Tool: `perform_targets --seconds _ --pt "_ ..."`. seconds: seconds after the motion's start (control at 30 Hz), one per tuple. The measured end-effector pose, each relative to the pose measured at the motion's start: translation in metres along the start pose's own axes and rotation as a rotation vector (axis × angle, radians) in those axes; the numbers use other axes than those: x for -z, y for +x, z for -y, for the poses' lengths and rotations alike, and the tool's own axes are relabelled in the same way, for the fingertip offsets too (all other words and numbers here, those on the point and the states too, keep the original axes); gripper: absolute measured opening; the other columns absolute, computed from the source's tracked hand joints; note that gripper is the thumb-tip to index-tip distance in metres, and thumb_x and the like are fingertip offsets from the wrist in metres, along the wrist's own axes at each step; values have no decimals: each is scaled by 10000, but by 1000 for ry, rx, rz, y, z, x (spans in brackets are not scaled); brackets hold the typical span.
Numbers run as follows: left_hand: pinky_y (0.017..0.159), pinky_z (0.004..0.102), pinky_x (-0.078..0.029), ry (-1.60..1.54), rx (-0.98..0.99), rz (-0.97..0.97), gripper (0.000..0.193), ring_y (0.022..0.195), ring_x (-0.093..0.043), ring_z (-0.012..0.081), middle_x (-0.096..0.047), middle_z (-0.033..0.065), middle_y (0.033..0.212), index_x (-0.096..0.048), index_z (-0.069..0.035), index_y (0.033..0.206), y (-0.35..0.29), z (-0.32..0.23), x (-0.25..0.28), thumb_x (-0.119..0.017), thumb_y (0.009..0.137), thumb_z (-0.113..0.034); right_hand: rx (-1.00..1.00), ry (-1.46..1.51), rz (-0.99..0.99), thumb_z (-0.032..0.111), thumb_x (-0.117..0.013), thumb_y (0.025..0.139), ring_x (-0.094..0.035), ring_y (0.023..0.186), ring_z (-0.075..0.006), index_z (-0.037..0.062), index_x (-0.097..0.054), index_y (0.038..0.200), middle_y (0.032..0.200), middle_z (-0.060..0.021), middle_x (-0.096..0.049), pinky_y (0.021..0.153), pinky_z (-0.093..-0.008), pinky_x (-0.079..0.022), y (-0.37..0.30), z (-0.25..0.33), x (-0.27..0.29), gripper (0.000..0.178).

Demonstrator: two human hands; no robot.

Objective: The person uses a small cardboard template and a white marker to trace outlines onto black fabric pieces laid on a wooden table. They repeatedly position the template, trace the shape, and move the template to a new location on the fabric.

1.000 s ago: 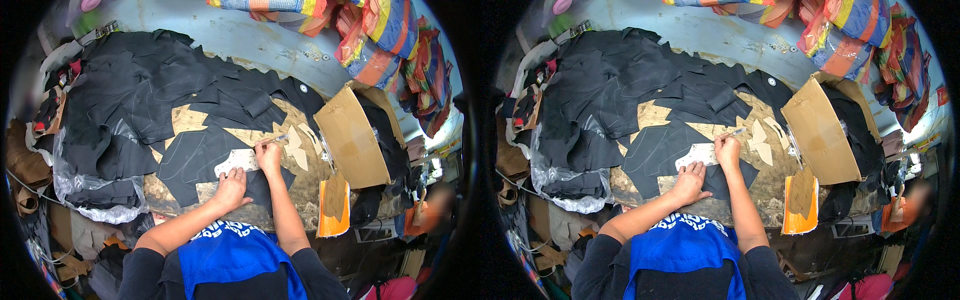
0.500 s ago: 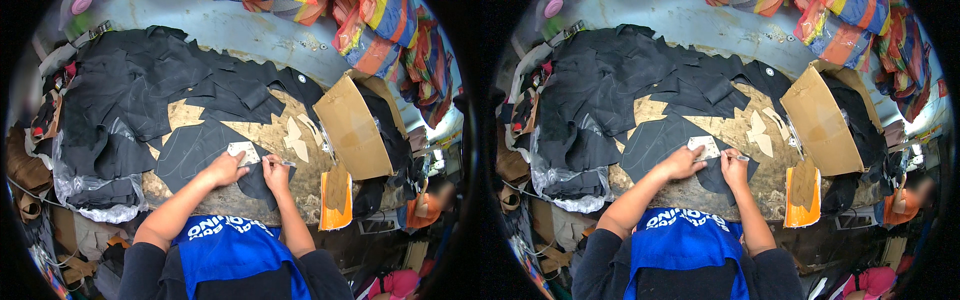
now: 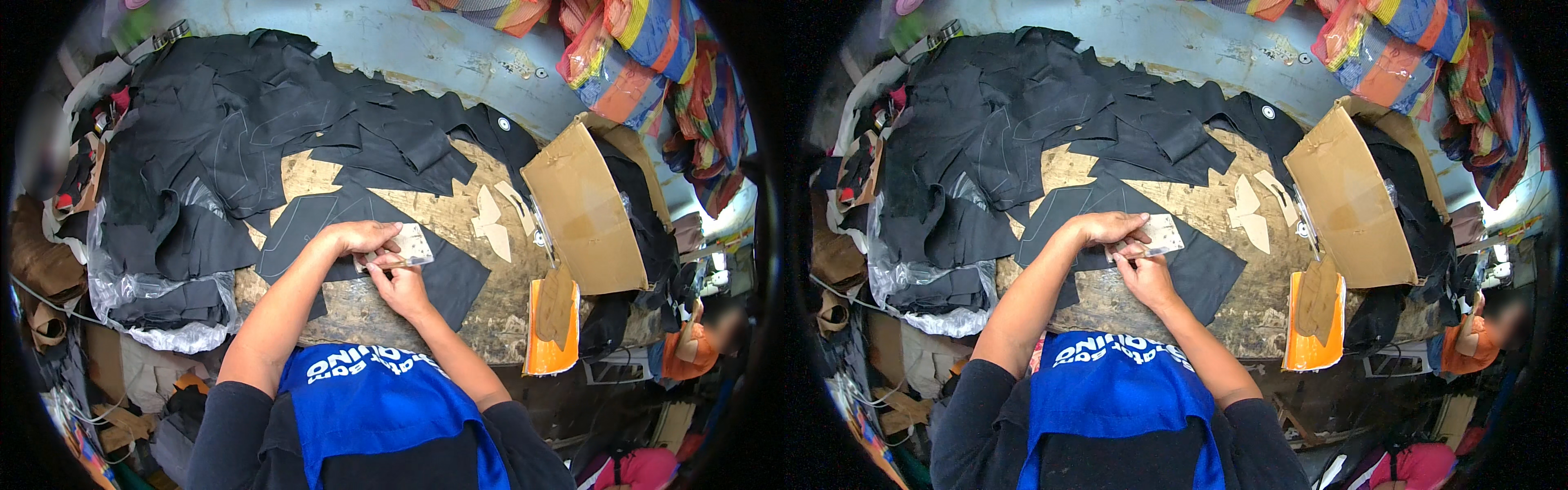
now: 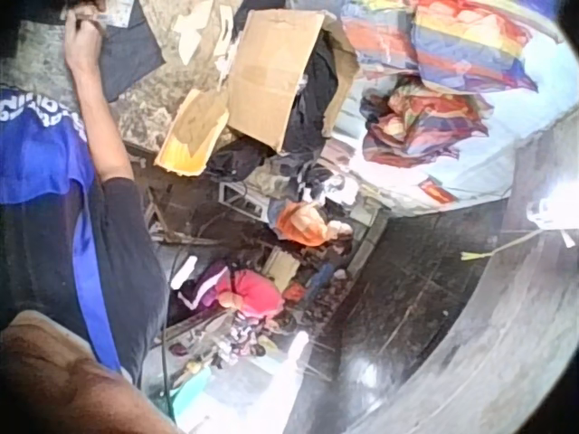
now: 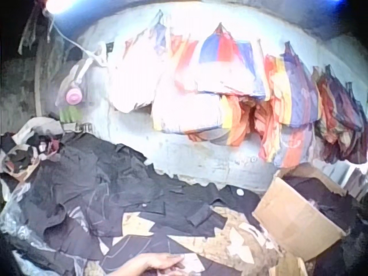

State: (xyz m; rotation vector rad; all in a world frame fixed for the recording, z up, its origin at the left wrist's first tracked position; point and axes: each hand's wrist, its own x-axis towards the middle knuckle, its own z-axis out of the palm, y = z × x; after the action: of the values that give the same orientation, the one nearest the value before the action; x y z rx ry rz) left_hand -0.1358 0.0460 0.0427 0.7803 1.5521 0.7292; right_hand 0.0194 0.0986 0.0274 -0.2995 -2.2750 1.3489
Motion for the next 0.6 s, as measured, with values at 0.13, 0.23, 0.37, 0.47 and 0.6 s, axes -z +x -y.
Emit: perform_targets --seconds 0.13,0.23,0.37,0.47,0.6 --pt "613 297 -492 -2 -27 -16 668 891 -595 183 -628 113 1129 -491 -12 1286 0 2 2 -260 964 -549 -25 -73 101 97 -638 807 -631 660 -324 31 -620 828 724 -162 -634 602 -383 -489 0 -4 -4 72" --pt "623 294 -495 15 32 -1 664 871 -577 170 -640 103 1028 -559 -18 1219 0 -1 1 -262 963 -553 64 -42 61 82 -620 806 -634 662 -329 16 -626 832 725 -167 -636 605 -388 -493 -2 -8 0 71" --pt "619 297 -497 42 28 -73 667 818 -572 166 -657 101 967 -590 -17 1198 -2 -4 -3 -265 965 -551 -15 -131 -34 81 -634 803 -642 628 -238 -29 -638 755 725 -144 -658 593 -319 -492 2 -18 31 120" --pt "678 321 -503 146 -83 -167 607 880 -598 214 -656 134 1054 -440 -17 1336 -6 -6 -11 -339 966 -488 -150 -375 -157 140 -600 828 -613 583 -341 -34 -618 734 666 -227 -594 517 -376 -466 8 -30 79 198" --pt "952 449 -409 668 -278 -434 590 1219 -448 337 -582 175 1191 -453 -56 1325 -13 -3 -46 -534 870 -423 -98 -376 -374 136 -601 873 -621 641 -173 -18 -611 839 711 -119 -632 564 -286 -479 9 -40 90 158"
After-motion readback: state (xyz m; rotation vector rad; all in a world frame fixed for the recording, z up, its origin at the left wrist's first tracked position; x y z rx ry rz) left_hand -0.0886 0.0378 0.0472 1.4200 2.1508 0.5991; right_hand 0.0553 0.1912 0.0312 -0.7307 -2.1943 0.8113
